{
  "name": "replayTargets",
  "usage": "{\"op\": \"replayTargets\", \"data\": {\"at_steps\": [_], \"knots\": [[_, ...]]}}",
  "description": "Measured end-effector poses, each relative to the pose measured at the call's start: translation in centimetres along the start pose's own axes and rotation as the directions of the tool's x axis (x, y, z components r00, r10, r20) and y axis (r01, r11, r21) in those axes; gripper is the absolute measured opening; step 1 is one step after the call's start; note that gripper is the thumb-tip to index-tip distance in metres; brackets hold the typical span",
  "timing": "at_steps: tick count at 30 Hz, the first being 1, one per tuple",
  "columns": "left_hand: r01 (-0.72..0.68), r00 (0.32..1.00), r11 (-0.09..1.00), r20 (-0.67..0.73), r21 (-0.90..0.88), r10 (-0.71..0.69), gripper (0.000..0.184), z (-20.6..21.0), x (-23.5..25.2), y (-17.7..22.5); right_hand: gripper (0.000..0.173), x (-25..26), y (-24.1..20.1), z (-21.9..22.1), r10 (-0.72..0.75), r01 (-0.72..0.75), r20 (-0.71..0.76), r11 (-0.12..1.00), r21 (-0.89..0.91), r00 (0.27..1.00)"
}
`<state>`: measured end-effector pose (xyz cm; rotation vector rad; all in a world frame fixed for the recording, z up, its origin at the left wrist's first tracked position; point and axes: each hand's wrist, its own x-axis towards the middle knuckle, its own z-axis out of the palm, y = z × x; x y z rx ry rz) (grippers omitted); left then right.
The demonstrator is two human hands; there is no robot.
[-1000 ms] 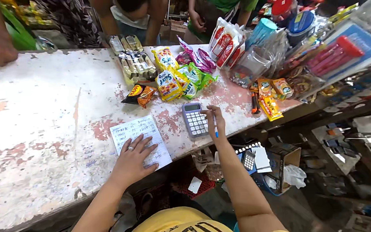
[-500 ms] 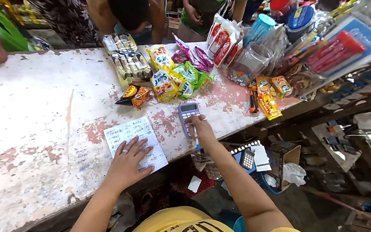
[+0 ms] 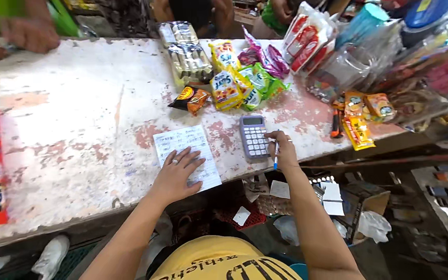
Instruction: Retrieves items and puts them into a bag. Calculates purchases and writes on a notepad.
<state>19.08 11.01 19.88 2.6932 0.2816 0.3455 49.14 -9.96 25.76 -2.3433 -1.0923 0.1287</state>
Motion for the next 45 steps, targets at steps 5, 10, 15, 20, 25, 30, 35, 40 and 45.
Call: {"op": "replayTargets", "data": {"at_steps": [5,10,15,20,25,30,35,40,45], "knots": [[-0.025,0.999,0.999,-0.048,-0.047,0.022,0.055,0.1,0.1,-0.1,0.028,-2.0,-0.6,-0.4,-0.111,0.116,-0.112,0.992,0.039,0.987],[-0.033,0.997,0.998,-0.067,-0.05,0.03,0.052,0.2,0.0,-0.1,0.026,-3.9,-1.4,0.0,-0.042,0.041,-0.072,0.999,-0.005,0.997],[-0.055,0.997,0.998,-0.048,-0.015,0.054,0.053,0.2,0.0,0.0,0.02,-4.4,-0.6,0.6,0.06,-0.033,-0.203,0.99,0.134,0.977],[-0.044,0.999,0.999,-0.026,-0.004,0.044,0.057,0.0,-0.1,0.1,0.039,-6.4,-7.7,5.1,-0.067,0.042,0.015,0.758,0.651,0.998],[-0.025,0.999,1.0,0.034,0.004,0.024,0.057,-0.6,0.1,0.6,0.023,-3.9,-11.0,8.2,-0.077,-0.011,0.128,0.816,0.577,0.989],[-0.018,0.999,1.0,0.037,-0.011,0.018,0.056,-0.4,0.1,0.3,0.024,-3.7,-10.7,9.5,-0.004,-0.037,0.068,0.797,0.603,0.998],[-0.026,0.999,1.0,0.04,-0.004,0.026,0.056,-0.3,0.1,0.3,0.023,-4.0,-10.9,9.9,0.005,-0.041,0.062,0.799,0.599,0.998],[-0.016,0.999,1.0,0.038,0.01,0.015,0.061,-0.2,0.2,0.3,0.023,-4.0,-11.0,10.3,-0.045,-0.003,0.068,0.817,0.577,0.997],[-0.006,1.0,1.0,0.008,0.023,0.006,0.074,-0.1,0.2,0.3,0.024,-3.7,-11.2,10.0,-0.016,-0.015,0.052,0.834,0.552,0.999]]}}
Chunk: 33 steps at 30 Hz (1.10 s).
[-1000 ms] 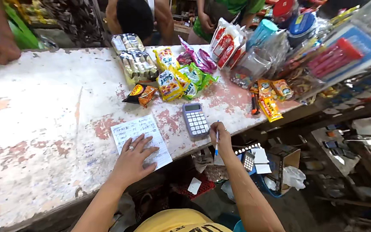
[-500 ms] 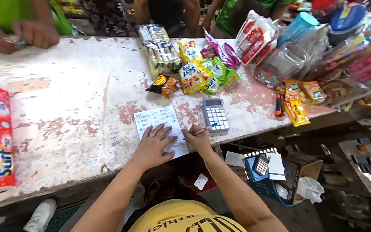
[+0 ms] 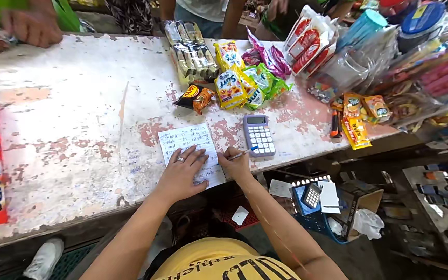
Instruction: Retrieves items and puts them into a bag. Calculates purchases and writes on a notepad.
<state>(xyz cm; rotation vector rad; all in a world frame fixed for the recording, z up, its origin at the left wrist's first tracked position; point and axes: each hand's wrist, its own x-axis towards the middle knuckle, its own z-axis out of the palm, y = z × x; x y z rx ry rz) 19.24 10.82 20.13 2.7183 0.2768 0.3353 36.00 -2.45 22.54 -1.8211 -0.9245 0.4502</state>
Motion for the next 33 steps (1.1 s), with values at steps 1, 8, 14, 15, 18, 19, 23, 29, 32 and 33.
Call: {"op": "replayTargets", "data": {"at_steps": [1,8,14,15,18,19,23,29,32,33], "knots": [[0.001,1.0,1.0,-0.001,0.006,-0.001,0.076,0.0,0.0,0.0,0.025,0.1,0.1,0.1,-0.02,0.021,-0.022,1.0,0.003,1.0],[0.045,0.958,0.976,-0.268,-0.215,-0.103,0.079,0.3,-0.7,-0.5,0.019,0.5,-1.0,-1.8,0.198,-0.205,0.059,0.965,0.165,0.978],[0.216,0.761,0.939,-0.556,-0.269,-0.334,0.039,0.3,-1.3,-1.1,0.021,1.0,-0.5,-1.6,0.097,-0.096,0.012,0.96,0.263,0.995],[0.241,0.763,0.935,-0.544,-0.26,-0.349,0.039,0.3,-1.2,-1.0,0.02,1.4,-0.9,-1.2,0.063,-0.068,0.027,0.971,0.231,0.998],[0.302,0.785,0.92,-0.483,-0.249,-0.388,0.043,0.3,-0.9,-0.9,0.019,3.1,-1.1,0.2,-0.033,0.026,0.062,0.993,0.118,0.998],[0.32,0.793,0.916,-0.46,-0.244,-0.399,0.046,0.2,-0.8,-0.9,0.022,3.5,-1.0,0.6,-0.047,0.04,0.067,0.995,0.091,0.997],[0.376,0.821,0.903,-0.377,-0.209,-0.429,0.05,-0.2,-0.6,-0.7,0.023,3.4,-0.3,2.2,-0.108,0.108,-0.007,0.992,0.071,0.994],[0.289,0.875,0.949,-0.368,-0.127,-0.316,0.036,0.0,-0.5,-0.8,0.025,2.4,-1.1,-5.6,0.003,0.01,-0.166,0.997,0.074,0.986],[0.254,0.887,0.96,-0.366,-0.119,-0.28,0.034,0.2,-0.3,-0.8,0.034,3.2,2.0,-11.4,-0.169,0.099,-0.31,0.968,-0.228,0.936],[0.253,0.892,0.961,-0.357,-0.115,-0.277,0.034,0.2,-0.3,-0.8,0.033,3.6,3.2,-12.5,-0.204,0.097,-0.319,0.942,-0.32,0.926]]}}
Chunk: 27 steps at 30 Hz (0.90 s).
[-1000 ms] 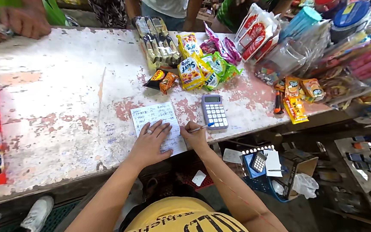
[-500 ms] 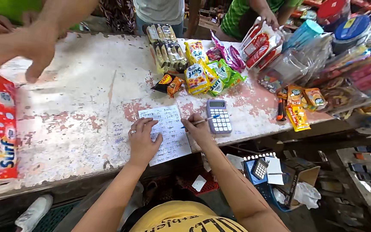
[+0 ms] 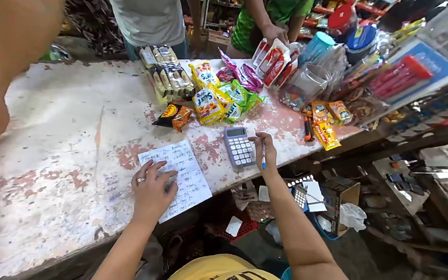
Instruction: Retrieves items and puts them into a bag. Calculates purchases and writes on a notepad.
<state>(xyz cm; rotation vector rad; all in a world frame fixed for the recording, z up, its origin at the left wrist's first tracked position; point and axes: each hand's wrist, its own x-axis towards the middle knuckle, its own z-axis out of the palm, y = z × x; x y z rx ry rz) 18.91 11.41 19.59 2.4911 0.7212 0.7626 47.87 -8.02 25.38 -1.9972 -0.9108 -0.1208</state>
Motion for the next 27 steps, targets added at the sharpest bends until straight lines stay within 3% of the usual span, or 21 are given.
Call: {"op": "replayTargets", "data": {"at_steps": [2,6,9,12,14,16,20,25,27], "knots": [[0.002,1.0,1.0,0.018,0.007,-0.002,0.035,0.1,0.2,0.0,0.029,1.1,1.7,-0.3,-0.014,0.02,0.051,0.992,-0.123,0.999],[0.0,1.0,1.0,0.009,0.018,0.0,0.036,0.2,0.1,-0.1,0.024,2.2,1.2,0.4,0.069,-0.009,0.19,0.954,-0.298,0.979],[0.007,1.0,1.0,0.018,-0.001,-0.007,0.036,0.2,0.1,-0.1,0.022,2.0,1.5,0.1,0.044,0.005,0.177,0.964,-0.265,0.983],[0.013,0.999,1.0,0.03,-0.006,-0.013,0.037,0.1,0.2,-0.2,0.023,-0.4,0.1,-0.9,-0.082,0.109,0.16,0.98,-0.169,0.984],[0.025,0.999,1.0,0.038,-0.007,-0.025,0.037,0.1,0.2,-0.2,0.027,-3.0,-0.8,-0.7,-0.118,0.151,0.209,0.977,-0.151,0.971],[0.028,0.999,1.0,0.039,-0.01,-0.028,0.037,0.2,0.2,-0.2,0.027,-4.5,-1.6,-0.6,-0.059,0.115,0.309,0.979,-0.166,0.949],[0.019,1.0,1.0,0.024,-0.008,-0.019,0.037,0.2,0.1,-0.1,0.029,-3.4,-0.7,-0.8,-0.019,0.058,0.188,0.977,-0.207,0.982],[0.023,1.0,1.0,0.008,-0.007,-0.023,0.038,0.3,0.2,-0.1,0.026,-0.9,0.7,-1.4,-0.002,0.032,0.146,0.979,-0.204,0.989],[0.025,0.999,1.0,0.021,-0.006,-0.025,0.037,0.2,0.0,-0.2,0.023,-0.4,0.3,-1.2,0.098,-0.066,0.145,0.976,-0.208,0.985]]}}
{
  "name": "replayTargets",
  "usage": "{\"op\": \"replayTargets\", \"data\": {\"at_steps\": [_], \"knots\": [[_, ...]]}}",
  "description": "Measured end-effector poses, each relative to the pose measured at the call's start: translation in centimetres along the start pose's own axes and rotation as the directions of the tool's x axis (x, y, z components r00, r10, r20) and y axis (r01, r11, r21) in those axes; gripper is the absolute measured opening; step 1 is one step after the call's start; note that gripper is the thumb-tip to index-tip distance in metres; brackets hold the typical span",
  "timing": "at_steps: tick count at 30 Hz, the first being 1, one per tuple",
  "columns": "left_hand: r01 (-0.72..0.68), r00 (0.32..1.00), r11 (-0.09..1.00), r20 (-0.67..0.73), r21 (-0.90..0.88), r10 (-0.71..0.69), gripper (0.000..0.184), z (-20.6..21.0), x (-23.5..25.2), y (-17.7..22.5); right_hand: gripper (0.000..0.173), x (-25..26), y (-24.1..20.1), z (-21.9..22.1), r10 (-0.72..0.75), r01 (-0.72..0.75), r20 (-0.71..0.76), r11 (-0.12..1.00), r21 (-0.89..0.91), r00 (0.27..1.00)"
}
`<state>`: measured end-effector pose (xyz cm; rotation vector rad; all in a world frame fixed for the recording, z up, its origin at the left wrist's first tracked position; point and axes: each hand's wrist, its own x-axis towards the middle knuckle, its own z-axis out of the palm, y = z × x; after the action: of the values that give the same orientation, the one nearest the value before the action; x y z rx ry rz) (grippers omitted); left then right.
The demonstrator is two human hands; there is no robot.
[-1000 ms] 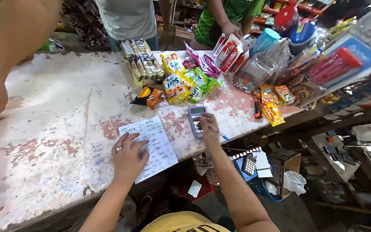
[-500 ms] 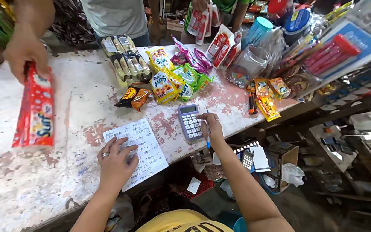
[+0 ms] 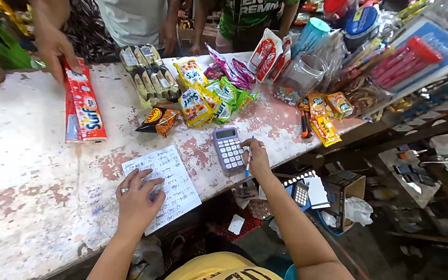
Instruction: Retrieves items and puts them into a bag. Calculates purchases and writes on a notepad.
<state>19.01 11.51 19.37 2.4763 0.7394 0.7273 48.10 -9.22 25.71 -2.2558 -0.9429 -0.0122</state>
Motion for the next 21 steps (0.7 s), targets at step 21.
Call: {"op": "replayTargets", "data": {"at_steps": [21], "knots": [[-0.31,0.919,0.948,0.279,0.073,0.279,0.055,-0.1,0.3,0.5,0.04,-6.4,-4.5,4.5,-0.184,0.115,0.08,0.841,0.528,0.98]]}}
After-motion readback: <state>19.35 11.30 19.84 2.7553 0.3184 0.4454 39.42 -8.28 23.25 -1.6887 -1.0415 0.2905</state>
